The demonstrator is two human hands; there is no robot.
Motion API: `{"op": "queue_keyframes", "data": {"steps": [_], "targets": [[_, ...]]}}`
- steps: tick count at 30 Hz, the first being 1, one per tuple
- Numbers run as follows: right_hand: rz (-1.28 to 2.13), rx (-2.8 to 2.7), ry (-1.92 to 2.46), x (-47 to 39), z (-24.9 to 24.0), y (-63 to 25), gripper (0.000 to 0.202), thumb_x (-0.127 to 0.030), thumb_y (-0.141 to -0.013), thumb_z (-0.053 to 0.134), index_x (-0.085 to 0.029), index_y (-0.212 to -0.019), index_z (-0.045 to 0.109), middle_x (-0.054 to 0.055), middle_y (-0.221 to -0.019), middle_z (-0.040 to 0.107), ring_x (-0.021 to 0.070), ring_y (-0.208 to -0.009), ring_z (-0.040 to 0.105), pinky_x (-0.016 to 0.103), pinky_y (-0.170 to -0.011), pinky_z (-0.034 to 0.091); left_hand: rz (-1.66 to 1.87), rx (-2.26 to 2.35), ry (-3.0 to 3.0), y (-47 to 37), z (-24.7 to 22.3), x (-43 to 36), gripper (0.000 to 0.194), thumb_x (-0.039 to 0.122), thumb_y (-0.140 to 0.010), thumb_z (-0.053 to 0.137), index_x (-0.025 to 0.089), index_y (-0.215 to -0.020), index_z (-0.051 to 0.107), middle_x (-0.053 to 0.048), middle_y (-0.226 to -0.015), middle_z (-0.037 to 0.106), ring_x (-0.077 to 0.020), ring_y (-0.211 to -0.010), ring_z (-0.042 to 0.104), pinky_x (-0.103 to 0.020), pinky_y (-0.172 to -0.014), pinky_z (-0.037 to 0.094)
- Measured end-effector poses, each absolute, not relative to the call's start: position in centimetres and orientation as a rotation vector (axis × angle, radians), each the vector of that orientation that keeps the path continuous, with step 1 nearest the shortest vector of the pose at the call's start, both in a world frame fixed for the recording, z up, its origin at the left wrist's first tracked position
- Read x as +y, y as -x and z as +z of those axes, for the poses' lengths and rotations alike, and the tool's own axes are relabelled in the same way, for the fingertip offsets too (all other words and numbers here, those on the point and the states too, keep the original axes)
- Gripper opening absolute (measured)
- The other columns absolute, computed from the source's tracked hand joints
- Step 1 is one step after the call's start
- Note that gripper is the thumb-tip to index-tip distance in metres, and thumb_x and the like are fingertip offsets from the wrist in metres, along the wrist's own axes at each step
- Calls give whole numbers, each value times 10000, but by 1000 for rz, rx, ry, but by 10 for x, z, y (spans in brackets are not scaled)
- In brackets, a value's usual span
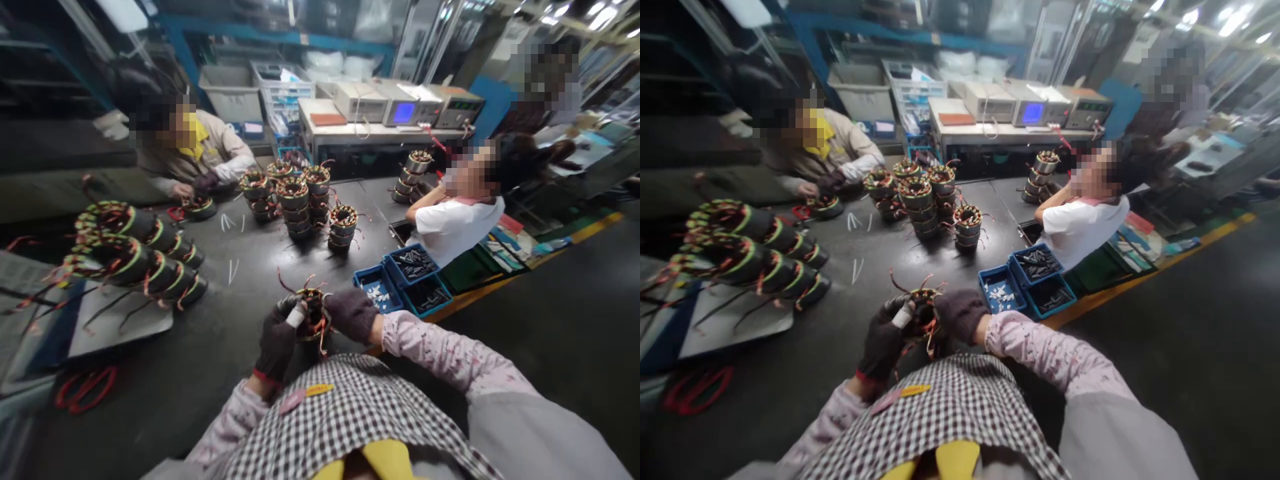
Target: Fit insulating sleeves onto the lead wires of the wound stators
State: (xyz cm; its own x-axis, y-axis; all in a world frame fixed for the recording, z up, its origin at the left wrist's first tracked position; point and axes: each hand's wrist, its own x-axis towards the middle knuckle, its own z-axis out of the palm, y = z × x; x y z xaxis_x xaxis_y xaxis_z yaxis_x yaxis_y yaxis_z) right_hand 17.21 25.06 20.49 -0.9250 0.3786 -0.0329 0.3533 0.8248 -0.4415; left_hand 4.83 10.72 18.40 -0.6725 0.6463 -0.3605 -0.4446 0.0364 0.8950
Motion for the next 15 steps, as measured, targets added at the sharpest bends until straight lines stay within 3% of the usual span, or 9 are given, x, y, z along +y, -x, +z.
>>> {"op": "queue_keyframes", "data": {"steps": [4, 8, 12, 15], "targets": [[617, -2977, 500, 246, 194, -197, 234, -278, -1017, 582, -171, -1018, 790, 119, -911, 803, 250, -818, 754, 315, -749, 525, 1832, 1526, -167, -54, 184, 111, 481, 532, -597, 976, 178, -831, 750, -21, -784, 764, -139, -645, 659, -278, -625, 583], [578, -2973, 599, 264, 175, -220, 311, -248, -968, 615, -188, -1230, 770, 152, -1091, 809, 267, -900, 759, 334, -808, 548, 1784, 1498, -216, -53, 182, 114, 430, 492, -621, 958, 172, -826, 756, -33, -796, 768, -135, -632, 640, -273, -599, 546], [714, -3082, 534, 275, 172, -210, 248, -291, -978, 589, -198, -1078, 796, 122, -901, 802, 243, -772, 738, 311, -700, 512, 1736, 1486, -313, -51, 180, 113, 389, 466, -640, 948, 168, -815, 769, -36, -798, 769, -146, -680, 653, -287, -661, 554], [1197, -2990, 501, 275, 175, -195, 335, -390, -1043, 498, -212, -1108, 774, 57, -842, 792, 182, -624, 685, 280, -622, 496, 1672, 1456, -390, -50, 179, 112, 381, 465, -652, 946, 170, -827, 781, -44, -831, 785, -158, -717, 669, -303, -708, 568]]}}
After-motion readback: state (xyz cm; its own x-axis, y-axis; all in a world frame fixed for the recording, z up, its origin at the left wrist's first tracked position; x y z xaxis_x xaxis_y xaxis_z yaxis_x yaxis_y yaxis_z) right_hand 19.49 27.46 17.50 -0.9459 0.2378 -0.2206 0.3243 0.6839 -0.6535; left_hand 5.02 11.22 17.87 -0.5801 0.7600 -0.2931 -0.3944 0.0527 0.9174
